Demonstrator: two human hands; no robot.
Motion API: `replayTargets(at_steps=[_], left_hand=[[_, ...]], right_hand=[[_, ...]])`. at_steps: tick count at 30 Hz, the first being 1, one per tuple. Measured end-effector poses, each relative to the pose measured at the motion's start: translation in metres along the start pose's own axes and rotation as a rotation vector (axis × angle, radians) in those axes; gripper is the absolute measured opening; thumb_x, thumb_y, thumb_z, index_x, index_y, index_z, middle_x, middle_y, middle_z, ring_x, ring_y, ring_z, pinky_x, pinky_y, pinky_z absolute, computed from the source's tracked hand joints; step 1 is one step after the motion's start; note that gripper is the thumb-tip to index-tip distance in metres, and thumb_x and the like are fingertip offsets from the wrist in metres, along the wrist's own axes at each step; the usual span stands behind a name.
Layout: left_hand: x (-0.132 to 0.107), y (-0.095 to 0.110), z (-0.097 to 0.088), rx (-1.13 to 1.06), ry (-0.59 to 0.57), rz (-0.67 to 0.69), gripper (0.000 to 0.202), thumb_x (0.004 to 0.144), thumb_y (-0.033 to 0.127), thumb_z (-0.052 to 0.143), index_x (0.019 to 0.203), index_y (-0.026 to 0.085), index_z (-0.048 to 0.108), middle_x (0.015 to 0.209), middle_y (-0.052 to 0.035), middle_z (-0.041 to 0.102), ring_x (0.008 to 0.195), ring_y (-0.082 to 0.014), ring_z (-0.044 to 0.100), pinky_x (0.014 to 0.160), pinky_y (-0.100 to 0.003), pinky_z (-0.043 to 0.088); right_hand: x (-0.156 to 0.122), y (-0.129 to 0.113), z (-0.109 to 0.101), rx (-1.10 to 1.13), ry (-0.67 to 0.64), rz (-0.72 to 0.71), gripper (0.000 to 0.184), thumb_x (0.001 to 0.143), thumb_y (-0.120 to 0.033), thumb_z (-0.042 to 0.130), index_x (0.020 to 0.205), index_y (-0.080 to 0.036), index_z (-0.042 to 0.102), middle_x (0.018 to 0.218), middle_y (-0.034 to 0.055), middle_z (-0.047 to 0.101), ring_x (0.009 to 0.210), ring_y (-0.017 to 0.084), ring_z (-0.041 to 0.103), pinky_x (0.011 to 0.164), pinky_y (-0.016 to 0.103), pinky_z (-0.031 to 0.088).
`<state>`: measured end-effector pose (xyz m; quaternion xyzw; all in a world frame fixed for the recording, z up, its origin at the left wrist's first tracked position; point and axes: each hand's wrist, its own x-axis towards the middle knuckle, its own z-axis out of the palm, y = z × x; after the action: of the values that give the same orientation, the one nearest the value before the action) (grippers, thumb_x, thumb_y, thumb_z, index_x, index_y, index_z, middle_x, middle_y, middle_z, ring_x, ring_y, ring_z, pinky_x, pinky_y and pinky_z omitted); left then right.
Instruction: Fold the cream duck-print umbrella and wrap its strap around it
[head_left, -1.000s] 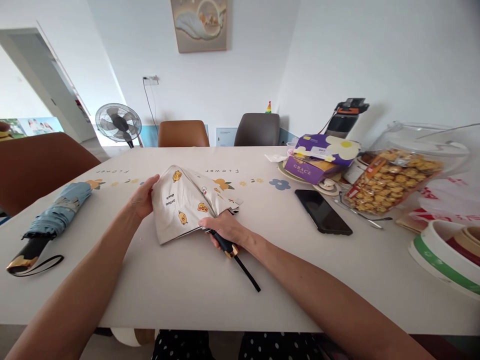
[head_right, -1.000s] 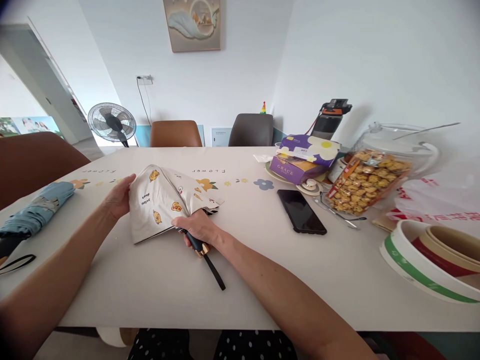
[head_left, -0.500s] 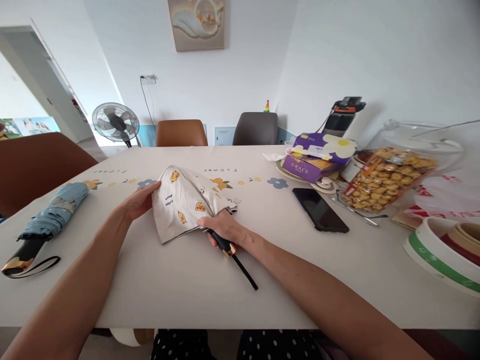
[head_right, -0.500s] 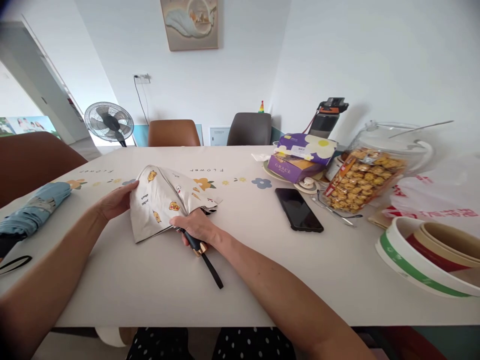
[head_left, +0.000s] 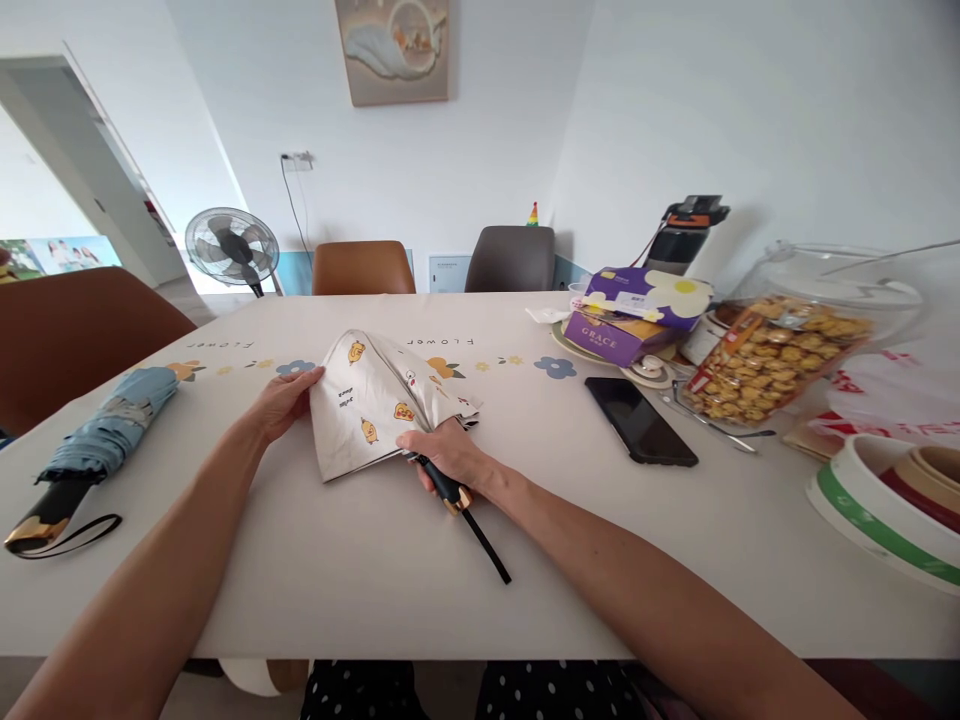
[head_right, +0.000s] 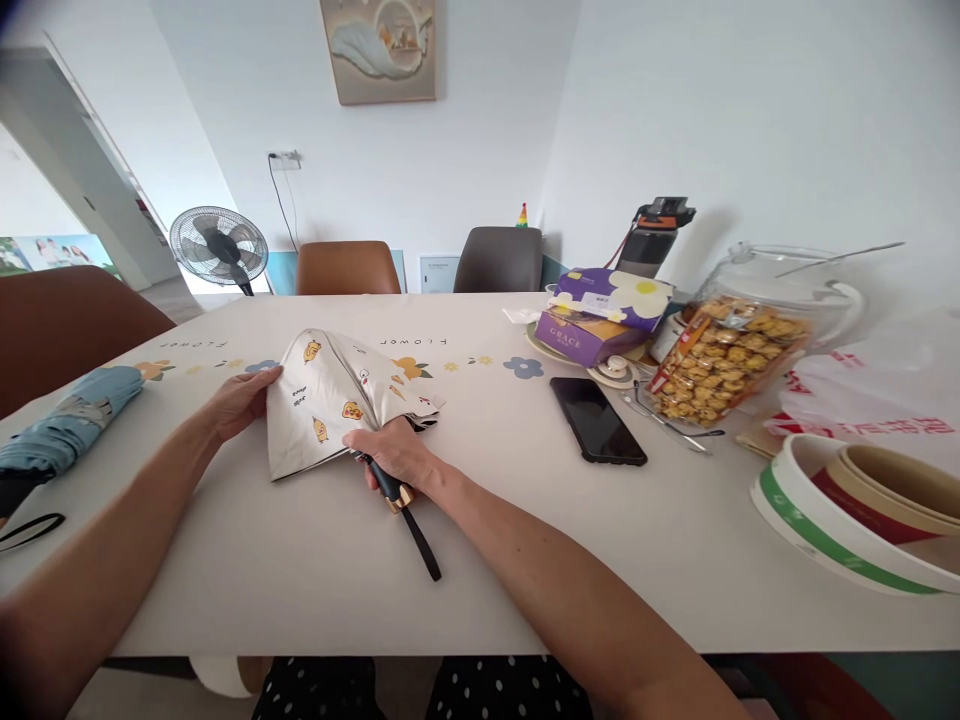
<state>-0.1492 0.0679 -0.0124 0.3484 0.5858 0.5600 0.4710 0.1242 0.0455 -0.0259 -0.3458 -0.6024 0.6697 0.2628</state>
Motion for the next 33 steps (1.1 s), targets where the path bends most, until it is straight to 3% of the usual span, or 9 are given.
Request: replayTargets(at_steps=[3,7,8,10,14,17,22,28,33], left_hand=[[0.001,0.000,0.010,0.170,0.103,0.064,0.031,0.061,0.041,0.073,0.073,0.015,0.062,0.077,-0.0045,0.060,0.067,-0.0151,0.055,0.061,-0.026,0.047],[-0.018,0.002,0.041,0.487,0.484,0.389,0.023,0.066,0.032,0.068,0.084,0.021,0.058,0.090,-0.0053,0.057,0.085,-0.0222,0.054,0.078,-0.035,0.042],[-0.026,0.002,0.052,0.526,0.497,0.507,0.021,0.069,0.030,0.064,0.087,0.022,0.057,0.092,-0.0051,0.056,0.087,-0.0226,0.053,0.082,-0.036,0.040],[-0.046,-0.001,0.078,0.533,0.369,0.636,0.018,0.073,0.029,0.059,0.090,0.024,0.056,0.095,-0.0049,0.055,0.088,-0.0227,0.053,0.085,-0.037,0.039],[-0.076,-0.010,0.119,0.325,0.163,0.575,0.034,0.064,0.031,0.069,0.095,0.025,0.055,0.114,-0.0095,0.051,0.117,-0.0306,0.040,0.093,-0.038,0.034],[-0.083,-0.012,0.128,0.246,0.093,0.355,0.036,0.066,0.033,0.068,0.098,0.023,0.053,0.112,-0.0113,0.053,0.116,-0.0325,0.042,0.090,-0.040,0.037],[-0.081,-0.008,0.126,0.063,-0.044,0.240,0.041,0.071,0.042,0.065,0.106,0.024,0.053,0.110,-0.0077,0.060,0.103,-0.0270,0.055,0.079,-0.034,0.046],[-0.069,-0.004,0.114,-0.171,-0.163,0.015,0.041,0.073,0.048,0.061,0.099,0.016,0.059,0.099,-0.0115,0.065,0.094,-0.0288,0.061,0.071,-0.037,0.051],[-0.052,-0.002,0.097,-0.317,-0.175,-0.042,0.052,0.070,0.055,0.060,0.107,0.018,0.058,0.094,-0.0116,0.067,0.090,-0.0310,0.062,0.074,-0.041,0.052]], right_hand=[[0.000,0.000,0.001,0.009,0.032,-0.002,0.026,0.069,-0.035,0.062,0.063,-0.016,0.045,0.042,-0.0022,0.048,0.033,0.011,0.048,0.029,0.020,0.037],[0.002,0.001,0.003,-0.012,0.113,0.025,0.025,0.069,-0.034,0.061,0.060,-0.016,0.046,0.043,-0.0012,0.049,0.033,0.012,0.048,0.029,0.020,0.036],[0.002,0.002,0.004,-0.032,0.130,0.049,0.026,0.070,-0.035,0.061,0.059,-0.016,0.047,0.042,-0.0006,0.049,0.033,0.012,0.048,0.029,0.020,0.036],[0.003,0.002,0.005,-0.079,0.165,0.089,0.026,0.071,-0.035,0.059,0.057,-0.016,0.047,0.040,0.0007,0.048,0.033,0.013,0.048,0.030,0.021,0.037],[0.001,-0.001,0.011,-0.127,0.223,0.058,0.023,0.072,-0.036,0.059,0.063,-0.017,0.049,0.041,0.0002,0.048,0.034,0.015,0.049,0.032,0.024,0.038],[-0.003,-0.007,0.016,-0.136,0.239,-0.001,0.019,0.073,-0.034,0.059,0.075,-0.018,0.051,0.046,-0.0023,0.047,0.032,0.014,0.047,0.031,0.024,0.037],[-0.008,-0.011,0.017,-0.168,0.180,-0.044,0.019,0.074,-0.026,0.055,0.092,-0.019,0.051,0.051,-0.0033,0.049,0.034,0.014,0.048,0.033,0.025,0.039],[-0.009,-0.005,0.016,-0.195,0.075,0.017,0.011,0.073,-0.025,0.053,0.070,-0.019,0.045,0.044,-0.0031,0.045,0.033,0.014,0.049,0.033,0.024,0.040],[-0.011,-0.005,0.023,-0.024,-0.032,0.017,0.014,0.070,-0.023,0.055,0.073,-0.018,0.042,0.054,-0.0047,0.047,0.031,0.010,0.048,0.029,0.021,0.036]])
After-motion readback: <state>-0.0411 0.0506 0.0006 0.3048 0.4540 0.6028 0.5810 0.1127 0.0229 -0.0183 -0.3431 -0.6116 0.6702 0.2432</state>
